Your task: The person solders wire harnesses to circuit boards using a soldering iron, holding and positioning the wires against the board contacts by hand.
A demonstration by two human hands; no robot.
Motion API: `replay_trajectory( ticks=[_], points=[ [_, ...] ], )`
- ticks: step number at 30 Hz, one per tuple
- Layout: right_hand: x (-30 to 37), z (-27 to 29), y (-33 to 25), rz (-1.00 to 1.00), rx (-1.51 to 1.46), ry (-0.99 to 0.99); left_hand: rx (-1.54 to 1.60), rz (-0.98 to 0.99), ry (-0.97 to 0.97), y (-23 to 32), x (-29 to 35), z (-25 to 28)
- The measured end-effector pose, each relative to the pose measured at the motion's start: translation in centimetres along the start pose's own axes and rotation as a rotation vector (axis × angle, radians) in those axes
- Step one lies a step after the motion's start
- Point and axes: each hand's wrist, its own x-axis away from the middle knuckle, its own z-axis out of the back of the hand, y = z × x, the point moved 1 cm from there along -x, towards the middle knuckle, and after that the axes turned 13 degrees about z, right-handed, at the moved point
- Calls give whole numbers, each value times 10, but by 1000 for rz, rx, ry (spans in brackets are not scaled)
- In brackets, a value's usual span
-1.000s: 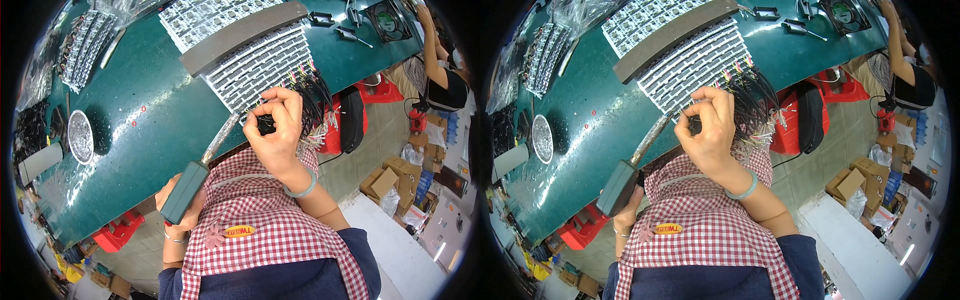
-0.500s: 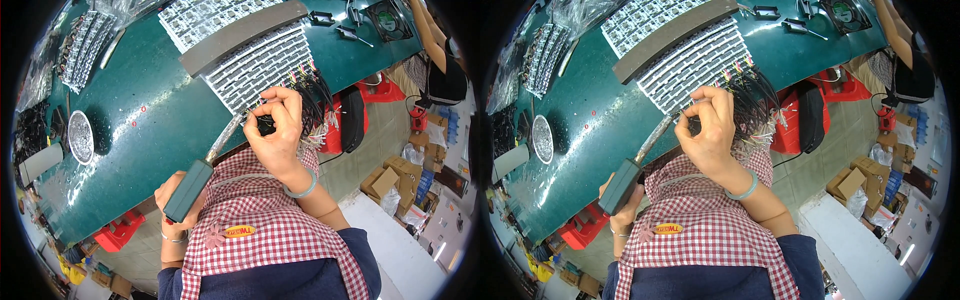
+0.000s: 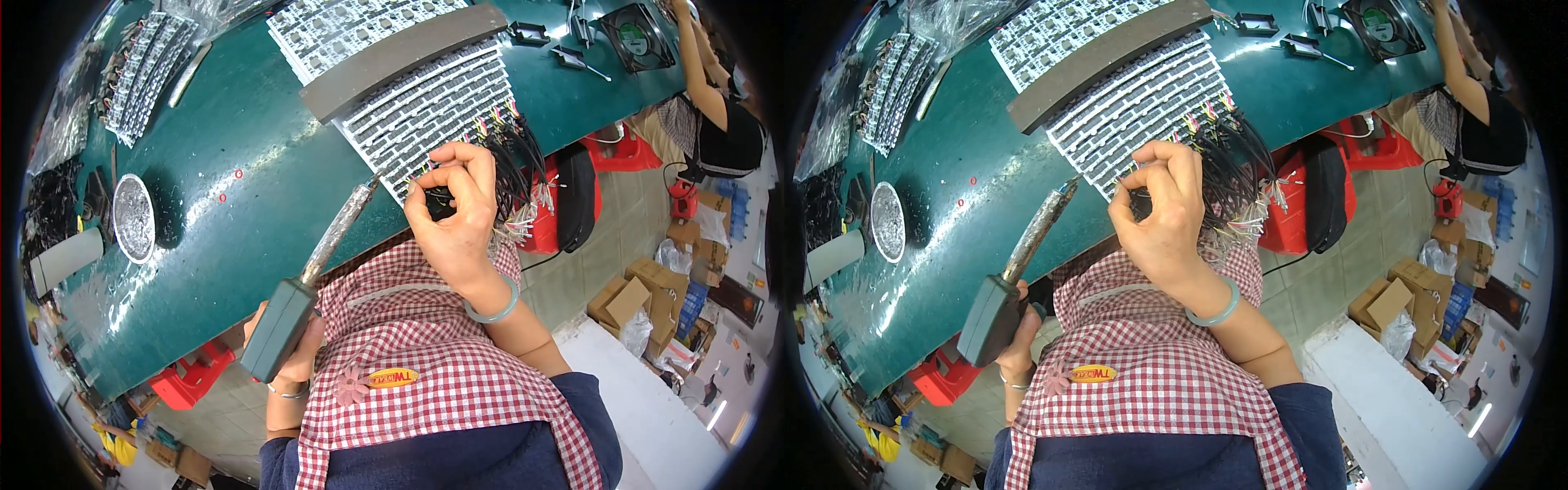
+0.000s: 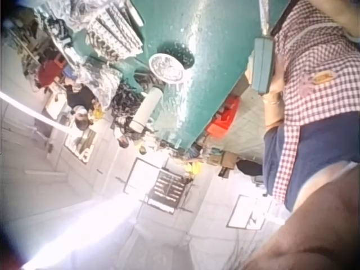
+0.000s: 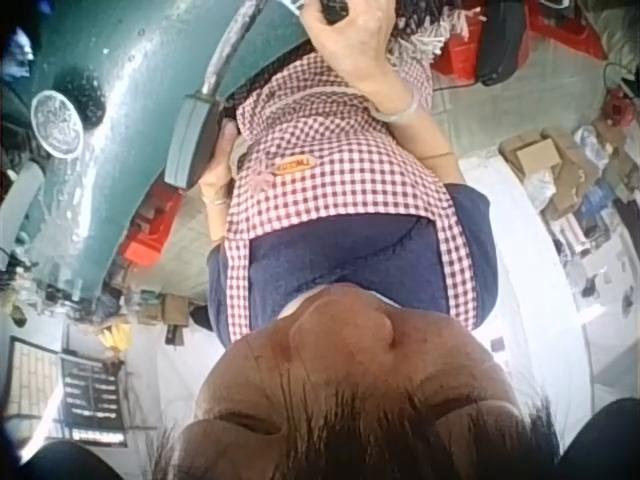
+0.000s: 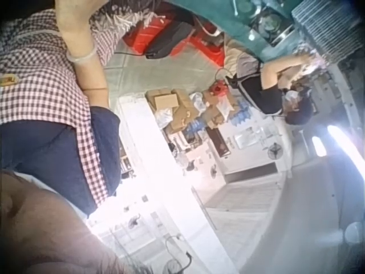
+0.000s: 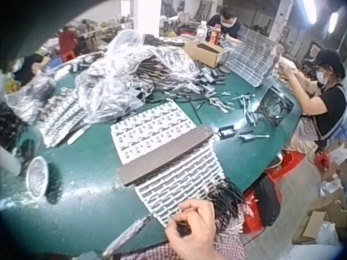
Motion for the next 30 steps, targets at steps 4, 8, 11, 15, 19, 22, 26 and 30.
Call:
replay_trajectory(
  ticks=[4, 8, 11, 15, 19, 22, 26, 30],
  points=[
    [1, 2, -1, -86, -151, 26, 16, -39, -7, -2, -1, -4],
    [2, 5, 1, -69, -191, 9, -17, -66, -21, -2, -2, -5],
    [2, 5, 3, -17, -207, -26, -52, -109, -38, -1, -5, -7],
    [-2, 5, 0, 58, -133, -57, -43, -108, -58, -4, -3, -8],
    [-4, 5, -1, 96, -89, -50, -61, -96, -85, -7, -2, -8],
    [-3, 5, -2, 65, -93, -79, -96, -133, -101, 0, -4, -8],
    [-3, 4, -3, 78, -70, -82, -92, -222, -112, 8, -9, -9],
    [-3, 3, -3, 124, -49, -50, -119, -296, -115, 12, -12, -10]
  ],
)
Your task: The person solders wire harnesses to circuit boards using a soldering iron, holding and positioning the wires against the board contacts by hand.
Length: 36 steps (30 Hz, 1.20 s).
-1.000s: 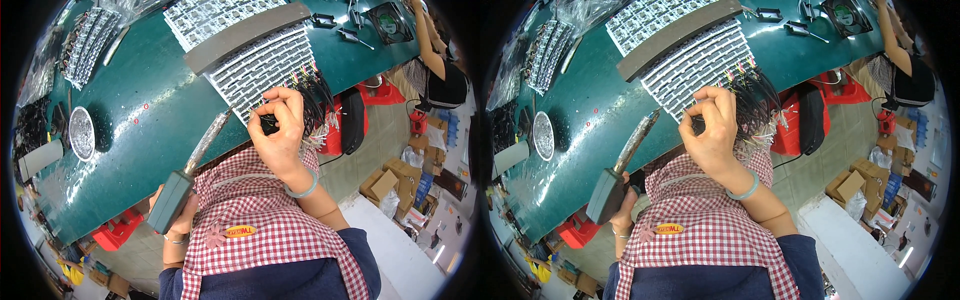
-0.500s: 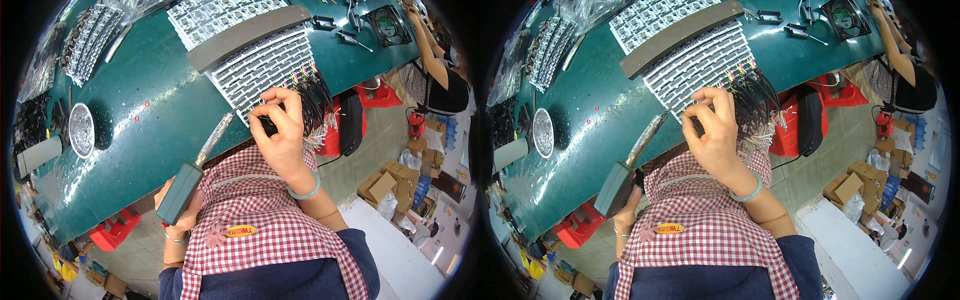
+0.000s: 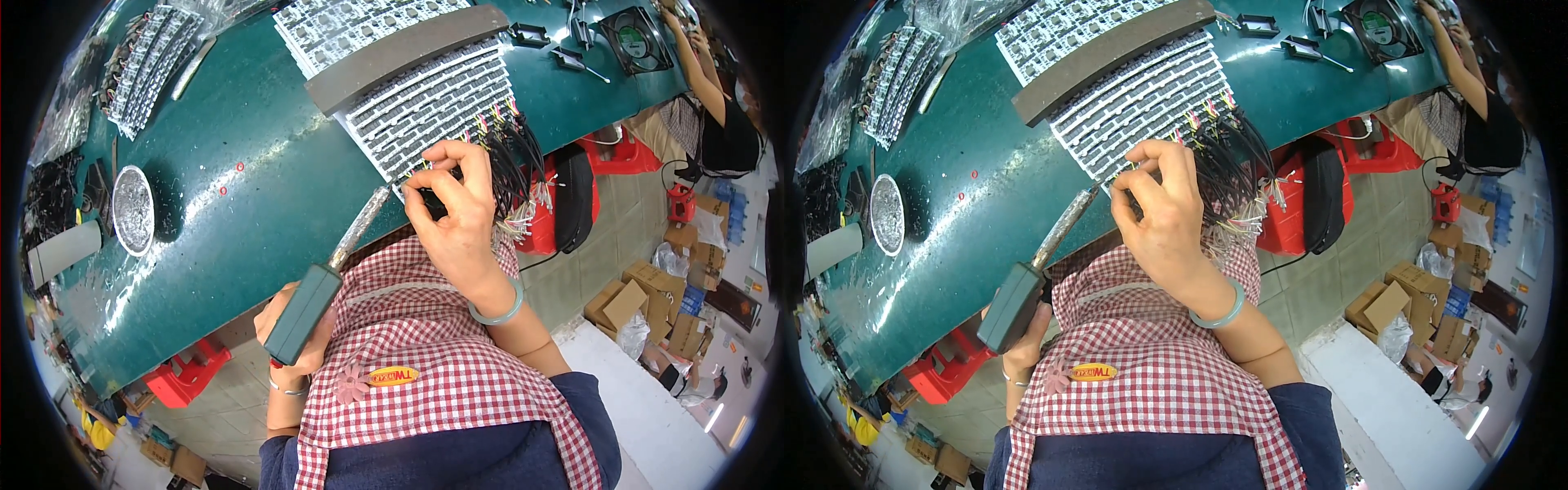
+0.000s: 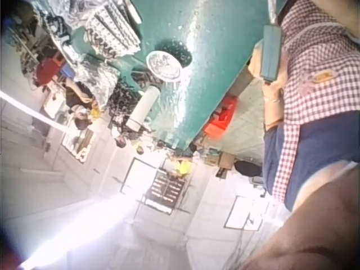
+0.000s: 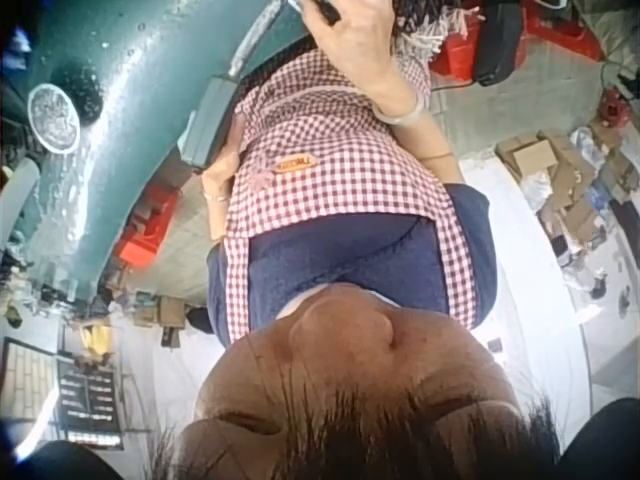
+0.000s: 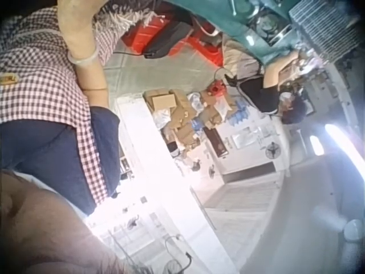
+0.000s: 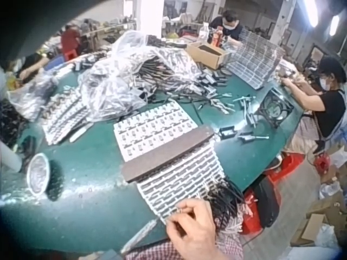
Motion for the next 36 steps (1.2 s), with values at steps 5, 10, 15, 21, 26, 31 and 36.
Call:
replay_trajectory(
  ticks=[5, 10, 15, 21, 26, 31, 36],
  points=[
    [-1, 0, -1, 13, 28, -19, -75, 14, -32, 7, -4, 1],
    [0, 0, -2, 42, 62, -28, -68, 19, -68, 10, -7, 3],
    [0, 0, -2, 50, 66, -23, -88, 31, -76, 11, -8, 3],
    [0, -2, -2, 58, 63, -20, -28, 87, 62, 2, 5, 6],
    [-2, 0, -2, 54, 63, -9, 855, 211, 574, -24, 42, 56],
    [1, 0, 0, 51, 40, 5, 172, 319, 846, -13, 19, 91],
    [2, -2, 0, 34, 11, 22, 362, 183, 556, -2, 26, 52]
  ],
)
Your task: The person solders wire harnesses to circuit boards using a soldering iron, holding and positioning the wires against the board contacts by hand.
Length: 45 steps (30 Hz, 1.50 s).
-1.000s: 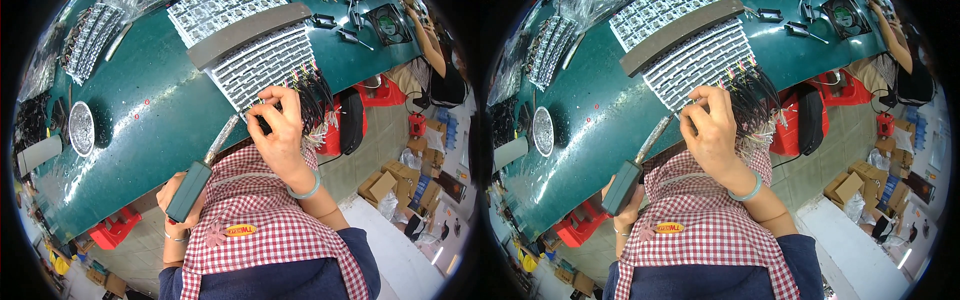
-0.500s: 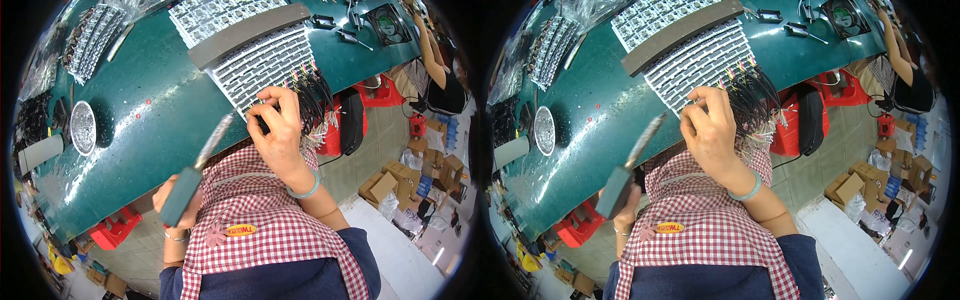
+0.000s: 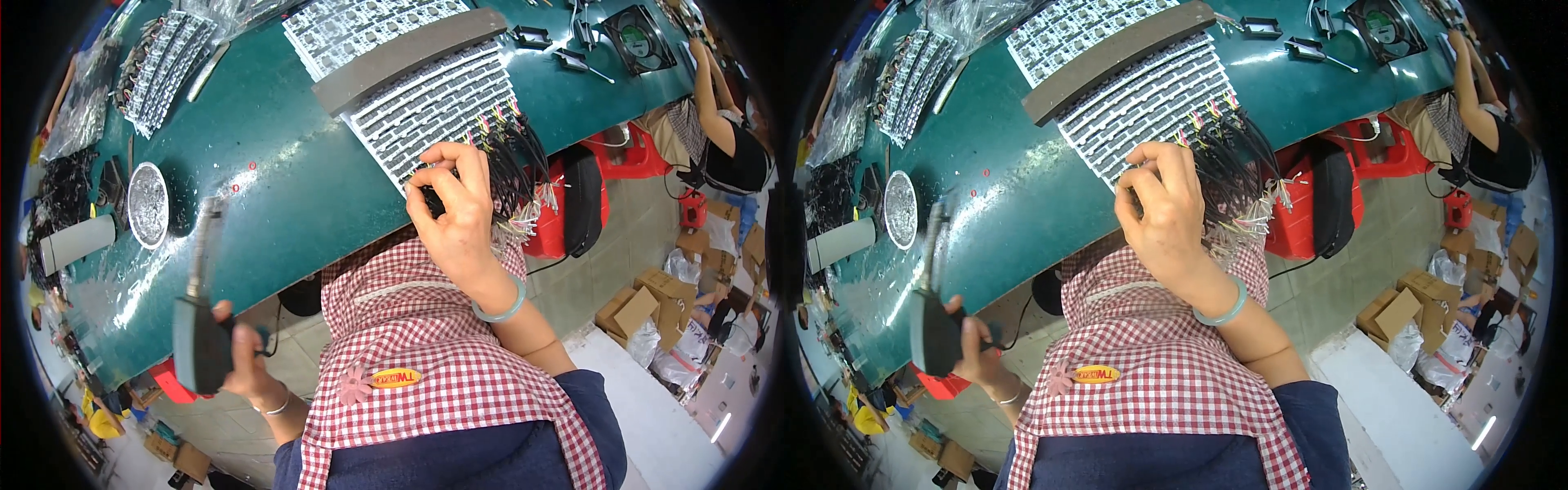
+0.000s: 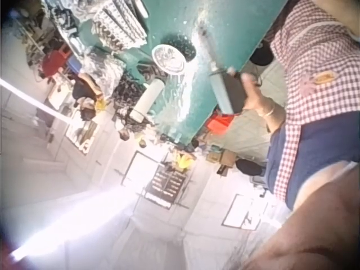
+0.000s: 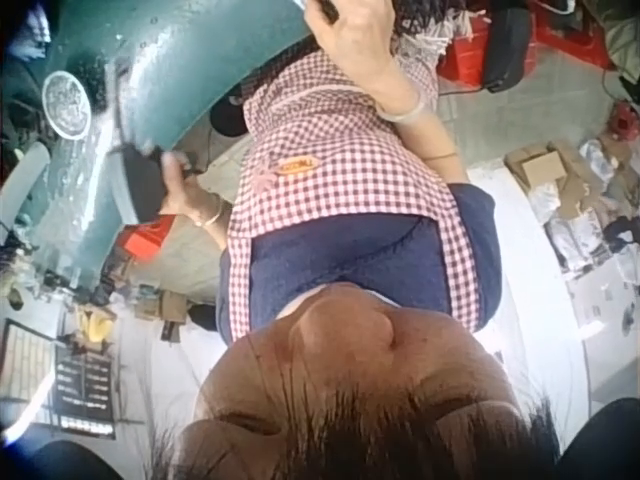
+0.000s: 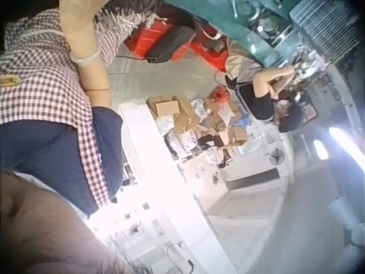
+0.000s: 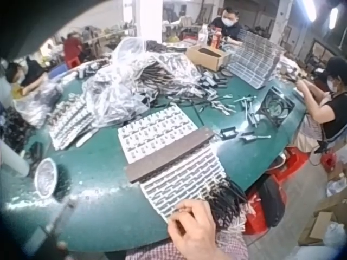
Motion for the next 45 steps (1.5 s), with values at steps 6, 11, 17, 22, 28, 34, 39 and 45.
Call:
replay_trajectory(
  ticks=[6, 11, 17, 22, 28, 34, 39, 45],
  points=[
    [2, -2, 0, -9, 4, 20, -322, 7, -360, -6, 20, -35],
    [1, -1, 0, 4, 7, 31, -366, -72, -474, -15, 12, -49],
    [2, -2, 0, 9, 20, 35, -338, -141, -538, -12, 5, -59],
    [2, -3, -1, 13, 34, 31, -320, -187, -551, -7, 1, -63],
    [2, -3, -1, 31, 46, 27, -375, -110, -584, -6, 0, -60],
    [4, -7, 0, 39, 39, 18, -392, -14, -577, -4, 3, -54],
    [3, -4, 1, 34, 35, 22, 202, 220, 87, -51, 1, 31],
    [5, -5, 2, 33, 25, 13, -310, 3, 423, 9, -41, 51]
  ],
)
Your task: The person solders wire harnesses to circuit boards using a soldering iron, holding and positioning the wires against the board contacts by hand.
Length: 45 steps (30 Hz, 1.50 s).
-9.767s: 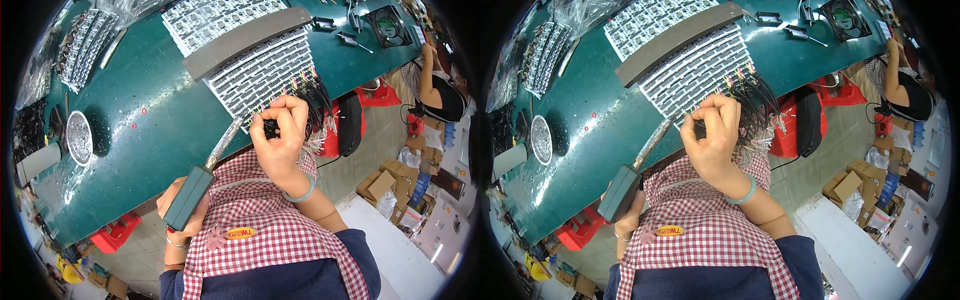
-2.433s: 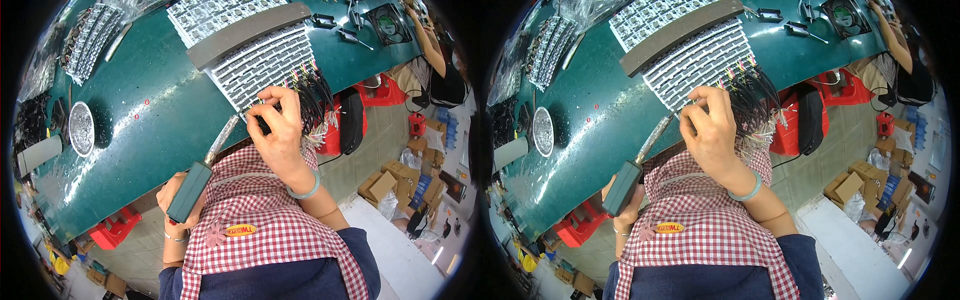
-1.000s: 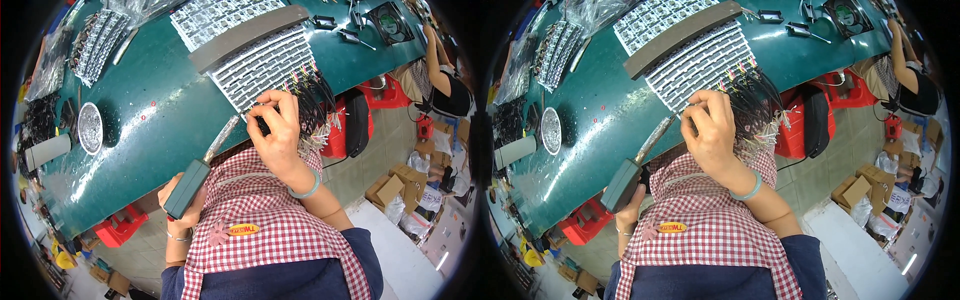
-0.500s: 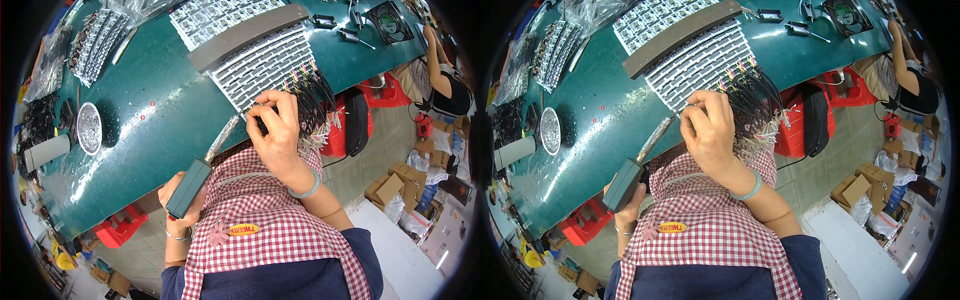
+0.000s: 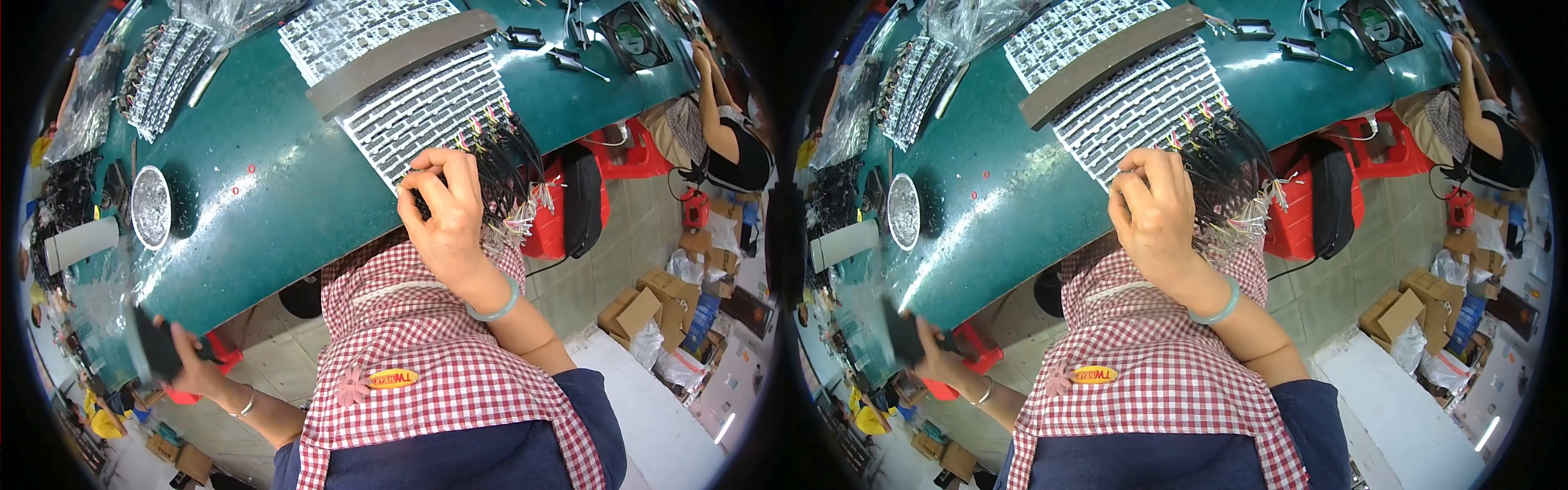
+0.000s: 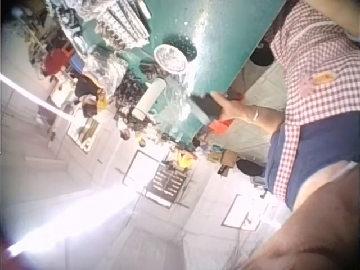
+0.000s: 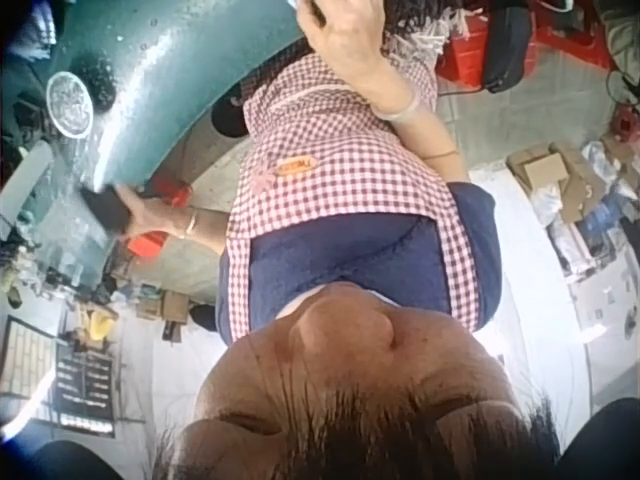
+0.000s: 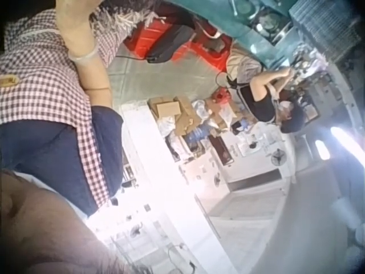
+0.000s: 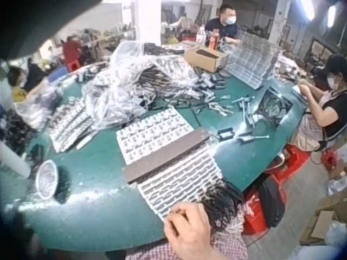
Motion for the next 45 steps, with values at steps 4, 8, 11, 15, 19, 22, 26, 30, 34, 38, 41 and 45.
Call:
replay_trajectory(
  ticks=[4, 8, 11, 15, 19, 22, 26, 30, 34, 38, 41, 45],
  points=[
    [0, 4, 2, 14, 36, -9, 110, -41, -110, -35, -1, -5],
    [0, 3, 1, 30, 51, -25, 387, 42, -305, -2, 22, -36],
    [1, 6, -1, 5, -24, -89, 460, 133, -451, -6, 30, -59],
    [-23, 40, 6, -14, -152, -59, 486, 138, -532, 22, 53, -87],
    [-71, 78, 77, 2, 78, 86, 368, 25, -486, 29, 46, -84],
    [-104, 80, 150, 47, 237, 45, 275, -63, -392, 38, 18, -71],
    [-133, 57, 215, 133, 250, -20, -90, -398, -99, 57, -51, -20],
    [-174, 9, 219, 18, 438, -317, 93, -320, -48, 95, -41, -78],
    [-185, -47, 234, -231, 471, -367, 318, -275, -324, 115, -21, -189],
    [-197, -13, 205, -153, 393, -343, 465, -237, -503, 124, -4, -231],
    [-188, 31, 188, -106, 319, -296, 520, -200, -569, 122, -6, -238],
    [-152, 85, 166, -99, 23, -130, 549, -108, -571, 109, -2, -224]
  ],
)
